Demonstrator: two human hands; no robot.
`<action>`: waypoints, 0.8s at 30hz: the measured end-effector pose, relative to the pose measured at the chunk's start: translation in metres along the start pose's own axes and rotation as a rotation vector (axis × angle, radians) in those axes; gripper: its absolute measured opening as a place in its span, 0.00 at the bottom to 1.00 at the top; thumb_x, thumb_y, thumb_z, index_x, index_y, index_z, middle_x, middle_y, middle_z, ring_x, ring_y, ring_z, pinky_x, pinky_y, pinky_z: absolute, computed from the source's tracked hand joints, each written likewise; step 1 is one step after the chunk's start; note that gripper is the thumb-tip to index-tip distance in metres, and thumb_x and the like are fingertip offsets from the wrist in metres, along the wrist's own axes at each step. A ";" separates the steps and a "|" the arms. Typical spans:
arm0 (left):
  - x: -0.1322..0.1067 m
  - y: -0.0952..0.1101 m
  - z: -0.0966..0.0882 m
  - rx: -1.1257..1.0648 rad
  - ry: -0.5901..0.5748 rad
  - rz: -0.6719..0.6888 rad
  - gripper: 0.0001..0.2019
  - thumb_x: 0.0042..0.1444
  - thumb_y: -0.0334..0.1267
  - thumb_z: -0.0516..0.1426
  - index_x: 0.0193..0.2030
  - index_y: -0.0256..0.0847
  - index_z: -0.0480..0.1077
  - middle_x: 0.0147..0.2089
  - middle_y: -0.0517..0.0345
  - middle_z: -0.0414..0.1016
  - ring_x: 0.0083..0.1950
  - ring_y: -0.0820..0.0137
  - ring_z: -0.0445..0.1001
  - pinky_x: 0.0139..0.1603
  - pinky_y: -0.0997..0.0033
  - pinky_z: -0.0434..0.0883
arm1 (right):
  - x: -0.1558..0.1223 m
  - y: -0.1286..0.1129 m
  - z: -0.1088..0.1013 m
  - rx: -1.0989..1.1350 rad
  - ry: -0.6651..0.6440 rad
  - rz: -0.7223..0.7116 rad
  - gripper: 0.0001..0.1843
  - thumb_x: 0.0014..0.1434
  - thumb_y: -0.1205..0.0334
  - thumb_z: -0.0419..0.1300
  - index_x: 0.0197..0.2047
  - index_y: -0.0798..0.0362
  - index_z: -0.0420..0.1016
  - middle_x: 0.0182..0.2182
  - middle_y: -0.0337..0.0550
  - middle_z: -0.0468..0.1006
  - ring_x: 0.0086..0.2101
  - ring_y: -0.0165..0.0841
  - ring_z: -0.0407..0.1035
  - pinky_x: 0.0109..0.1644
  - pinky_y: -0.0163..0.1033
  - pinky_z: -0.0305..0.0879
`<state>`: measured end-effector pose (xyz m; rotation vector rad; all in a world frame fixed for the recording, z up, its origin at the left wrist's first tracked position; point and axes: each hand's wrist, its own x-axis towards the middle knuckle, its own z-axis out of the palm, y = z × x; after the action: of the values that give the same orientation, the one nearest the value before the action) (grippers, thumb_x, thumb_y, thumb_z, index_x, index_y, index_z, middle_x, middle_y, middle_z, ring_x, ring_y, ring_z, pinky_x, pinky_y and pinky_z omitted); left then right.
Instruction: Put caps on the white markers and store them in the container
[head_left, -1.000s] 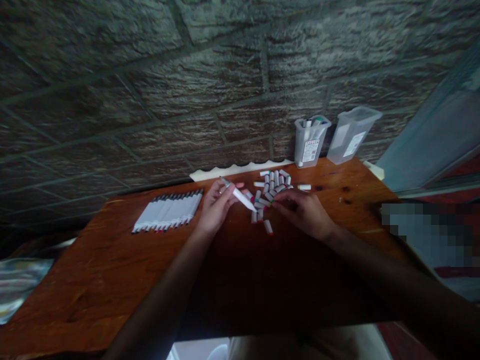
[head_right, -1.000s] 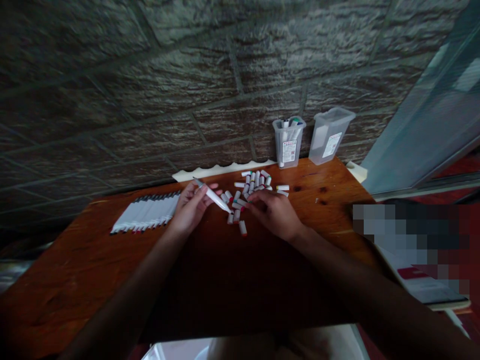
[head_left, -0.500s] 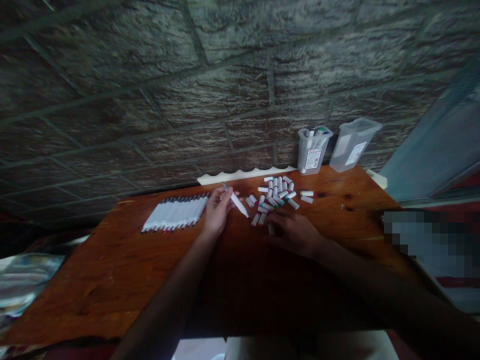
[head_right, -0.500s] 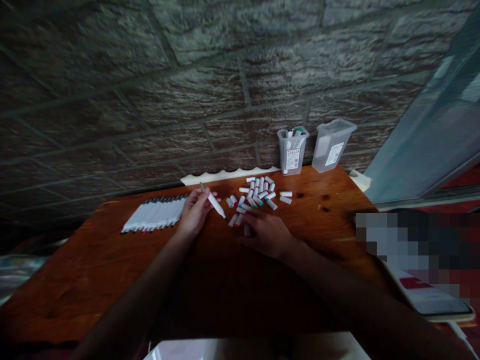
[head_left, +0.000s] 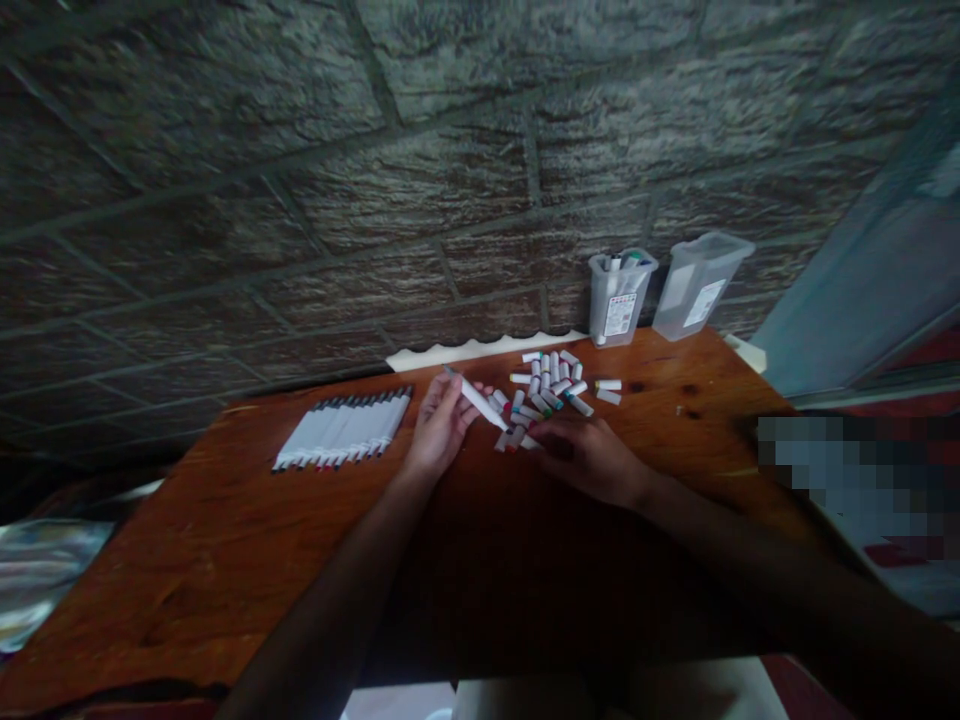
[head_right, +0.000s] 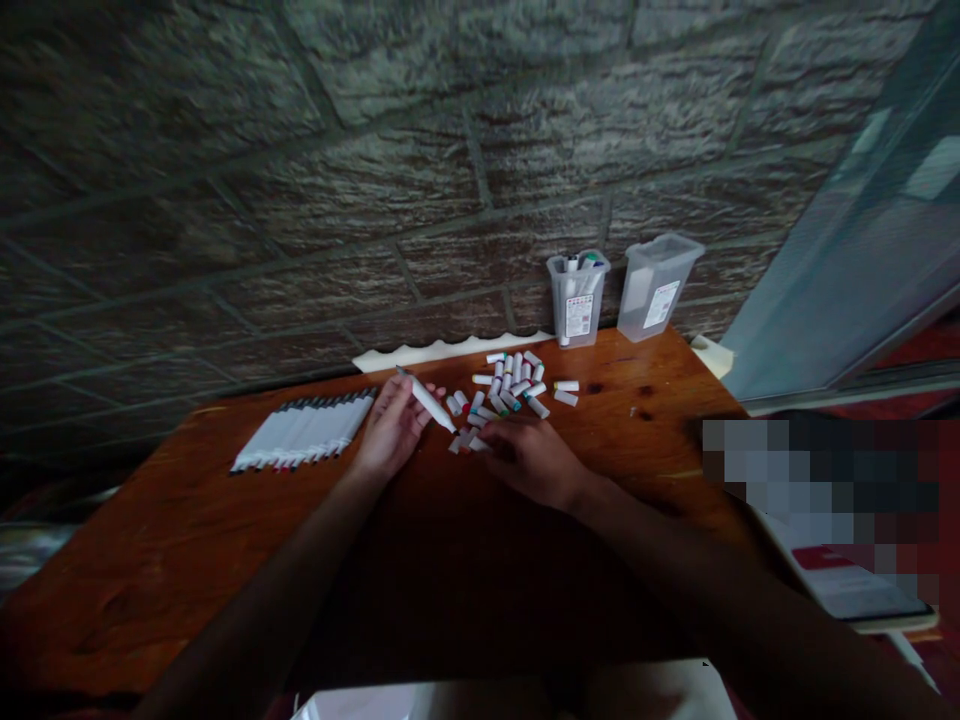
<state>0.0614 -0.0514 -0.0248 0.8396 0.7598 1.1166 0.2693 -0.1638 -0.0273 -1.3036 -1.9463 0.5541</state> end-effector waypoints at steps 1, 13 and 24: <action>-0.001 0.000 0.001 0.002 -0.012 -0.004 0.15 0.57 0.40 0.68 0.42 0.41 0.67 0.37 0.59 0.81 0.49 0.66 0.82 0.58 0.66 0.76 | 0.000 0.001 0.001 0.004 0.006 0.008 0.09 0.61 0.62 0.63 0.45 0.53 0.80 0.37 0.45 0.82 0.34 0.29 0.74 0.40 0.36 0.69; -0.003 -0.007 0.002 0.032 -0.169 -0.009 0.25 0.53 0.46 0.70 0.51 0.42 0.65 0.42 0.56 0.82 0.51 0.62 0.82 0.58 0.59 0.78 | -0.001 0.003 0.003 0.075 0.025 0.075 0.10 0.62 0.62 0.63 0.46 0.52 0.81 0.35 0.43 0.83 0.31 0.28 0.73 0.37 0.34 0.68; -0.004 -0.009 -0.001 0.042 -0.223 -0.007 0.23 0.55 0.45 0.70 0.49 0.39 0.67 0.44 0.52 0.82 0.52 0.62 0.82 0.56 0.63 0.79 | 0.000 0.007 0.008 0.100 0.051 0.105 0.11 0.63 0.60 0.61 0.46 0.48 0.82 0.38 0.42 0.83 0.35 0.30 0.76 0.39 0.35 0.69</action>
<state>0.0637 -0.0565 -0.0332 0.9785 0.6013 0.9843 0.2673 -0.1606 -0.0377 -1.3491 -1.7935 0.6542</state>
